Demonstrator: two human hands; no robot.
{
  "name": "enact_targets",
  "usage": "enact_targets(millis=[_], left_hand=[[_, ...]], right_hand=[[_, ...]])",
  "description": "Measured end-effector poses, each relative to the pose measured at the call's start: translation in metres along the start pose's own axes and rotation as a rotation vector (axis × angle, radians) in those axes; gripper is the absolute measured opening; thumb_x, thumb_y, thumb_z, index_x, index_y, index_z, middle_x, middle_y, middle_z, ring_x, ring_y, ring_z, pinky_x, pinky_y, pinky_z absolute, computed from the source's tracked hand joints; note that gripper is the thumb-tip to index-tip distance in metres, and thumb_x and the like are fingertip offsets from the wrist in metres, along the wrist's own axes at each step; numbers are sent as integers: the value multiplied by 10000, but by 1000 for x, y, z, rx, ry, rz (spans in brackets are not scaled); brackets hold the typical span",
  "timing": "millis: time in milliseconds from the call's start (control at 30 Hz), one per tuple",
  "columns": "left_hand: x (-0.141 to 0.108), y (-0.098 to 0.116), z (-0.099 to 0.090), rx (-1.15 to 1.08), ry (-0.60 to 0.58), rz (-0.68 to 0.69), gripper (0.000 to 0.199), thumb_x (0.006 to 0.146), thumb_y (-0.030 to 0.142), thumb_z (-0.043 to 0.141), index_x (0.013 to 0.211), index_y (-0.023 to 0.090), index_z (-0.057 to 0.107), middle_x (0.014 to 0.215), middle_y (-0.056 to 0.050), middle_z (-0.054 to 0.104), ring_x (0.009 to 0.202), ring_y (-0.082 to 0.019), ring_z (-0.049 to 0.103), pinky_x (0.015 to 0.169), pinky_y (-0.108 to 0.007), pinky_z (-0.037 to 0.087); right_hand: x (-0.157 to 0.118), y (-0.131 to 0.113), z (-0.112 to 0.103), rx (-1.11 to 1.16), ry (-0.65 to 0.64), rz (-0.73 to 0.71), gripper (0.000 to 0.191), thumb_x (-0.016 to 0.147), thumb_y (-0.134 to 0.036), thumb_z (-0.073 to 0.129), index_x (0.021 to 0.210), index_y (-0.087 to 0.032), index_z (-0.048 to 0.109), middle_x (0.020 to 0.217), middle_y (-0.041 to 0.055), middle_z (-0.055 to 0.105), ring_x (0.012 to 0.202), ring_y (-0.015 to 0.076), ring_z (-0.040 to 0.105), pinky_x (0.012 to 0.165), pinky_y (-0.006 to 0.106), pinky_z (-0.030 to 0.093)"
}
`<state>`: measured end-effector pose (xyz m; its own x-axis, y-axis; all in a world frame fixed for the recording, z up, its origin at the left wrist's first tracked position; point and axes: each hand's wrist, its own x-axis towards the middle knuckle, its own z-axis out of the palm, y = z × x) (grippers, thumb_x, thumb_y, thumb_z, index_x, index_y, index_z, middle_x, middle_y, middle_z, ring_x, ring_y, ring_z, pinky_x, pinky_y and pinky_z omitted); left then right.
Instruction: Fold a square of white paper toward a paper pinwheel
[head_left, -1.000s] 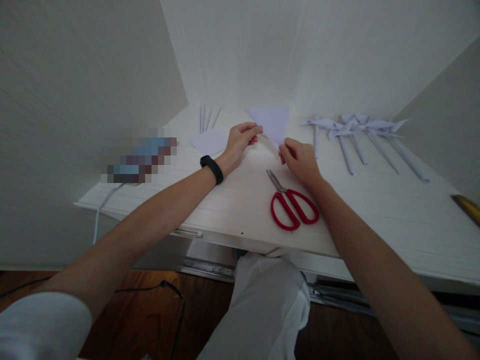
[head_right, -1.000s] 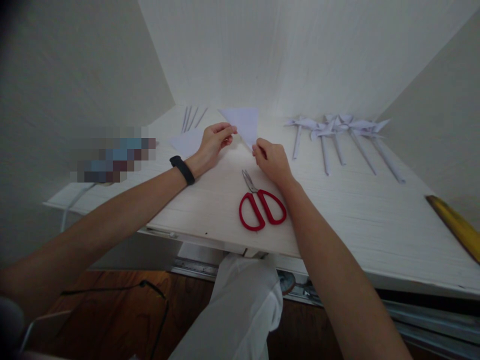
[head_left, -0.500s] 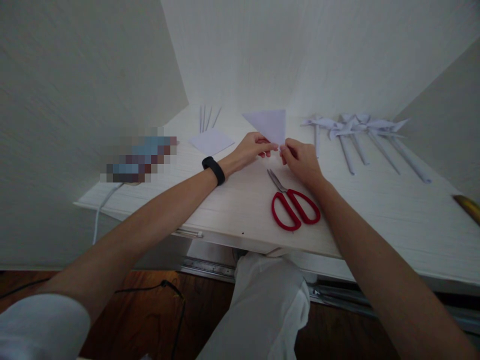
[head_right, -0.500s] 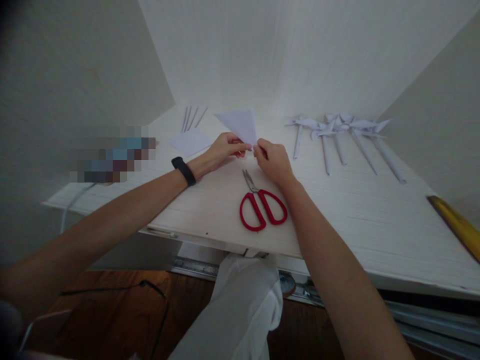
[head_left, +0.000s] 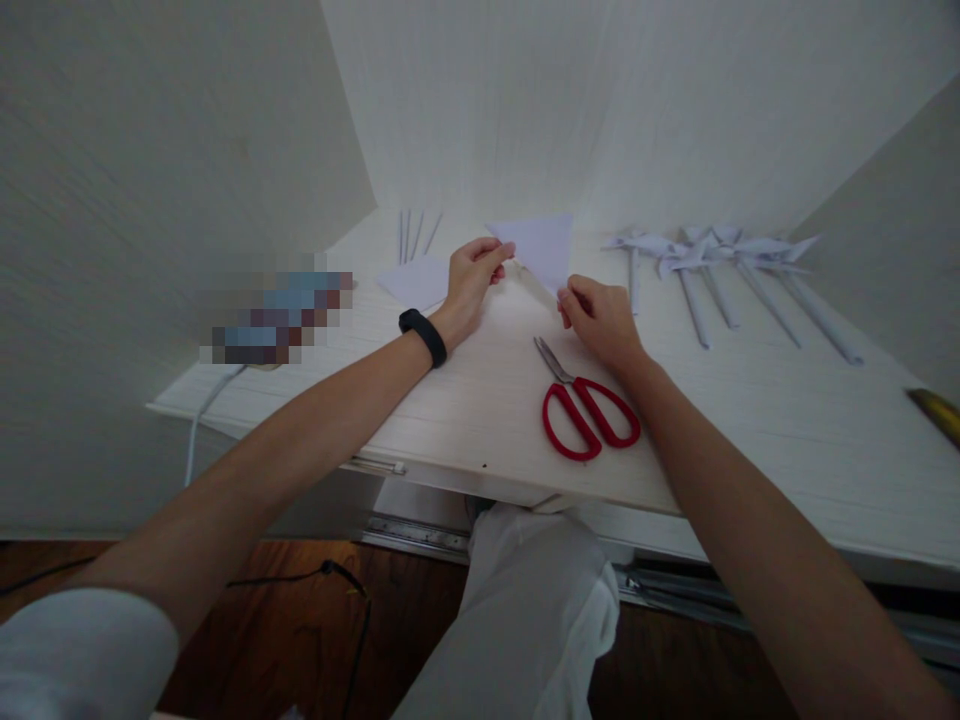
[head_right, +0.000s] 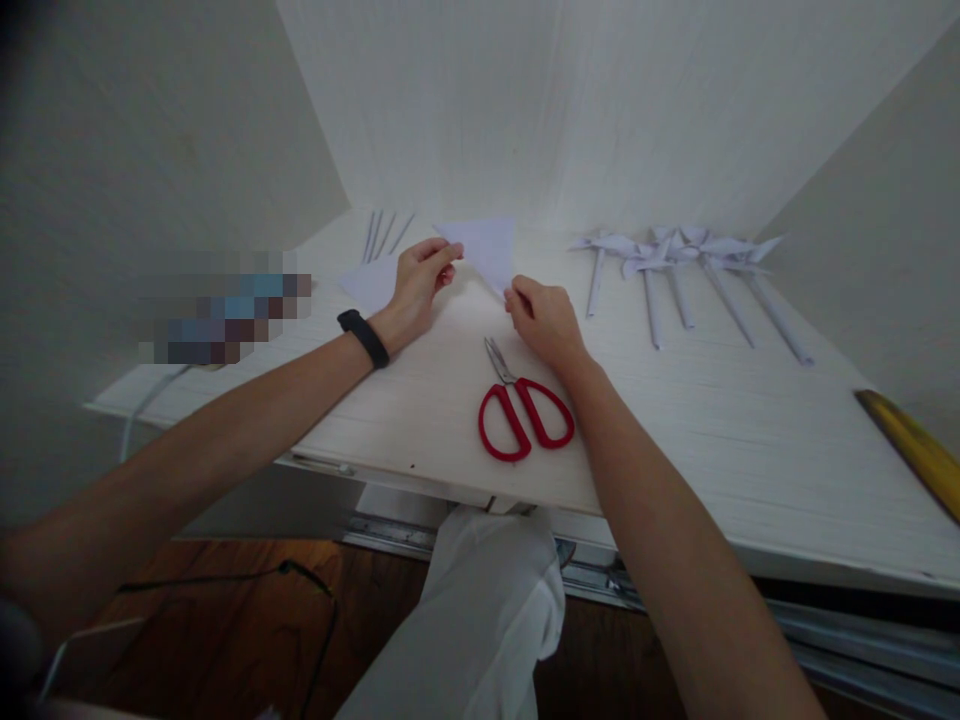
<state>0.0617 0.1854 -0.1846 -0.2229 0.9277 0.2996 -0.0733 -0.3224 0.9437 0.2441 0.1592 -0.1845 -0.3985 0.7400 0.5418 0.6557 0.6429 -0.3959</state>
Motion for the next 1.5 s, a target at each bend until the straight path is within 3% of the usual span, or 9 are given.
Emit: enact_targets(millis=[167,467,667,800,967,1100,1500], left_hand=[[-4,2,2,-78,-95,-64,118,778,167,606,679,158,543,670,37,546,502,-17,451,482,-137,355],[-13,-5,9,41,-545,-105,61,711,153,674,741,121,632,631,18,600,521,-45,510,507,-175,387],[-10,-13,8,82,-637,-66,70,710,181,671,719,118,643,644,9,615,520,-49,519,500,-184,382],[-10,-9,9,117,-587,-47,56,710,161,660,719,114,631,626,9,604,519,-51,526,493,-183,379],[-12,1,9,55,-355,-33,98,732,151,651,672,121,581,571,36,548,494,-34,490,491,-163,375],[-11,4,8,-11,-260,-27,160,768,152,623,635,125,538,604,38,545,477,-13,457,470,-143,345],[-11,5,7,-46,-282,-58,192,803,193,598,638,137,520,654,32,561,489,-11,458,470,-131,336]], right_hand=[[0,2,0,-4,6,5,300,860,-243,418,563,-201,432,542,2,520,502,123,448,573,274,307],[0,2,0,9,-6,2,298,873,-269,413,586,-199,456,538,-3,510,503,121,433,552,259,292],[0,1,0,-9,-1,-6,283,854,-256,427,577,-201,451,511,-8,487,482,118,415,539,262,281],[0,2,1,2,11,-11,270,858,-251,427,593,-202,456,527,-7,500,493,121,434,552,264,300],[0,2,1,6,18,6,286,865,-234,429,582,-200,454,547,-4,522,497,121,443,566,270,308],[0,1,1,-1,12,11,301,866,-232,432,567,-197,447,571,6,549,511,120,456,567,268,310],[0,1,2,-14,-1,-3,256,855,-207,442,601,-200,464,540,-8,514,488,116,449,552,270,317]])
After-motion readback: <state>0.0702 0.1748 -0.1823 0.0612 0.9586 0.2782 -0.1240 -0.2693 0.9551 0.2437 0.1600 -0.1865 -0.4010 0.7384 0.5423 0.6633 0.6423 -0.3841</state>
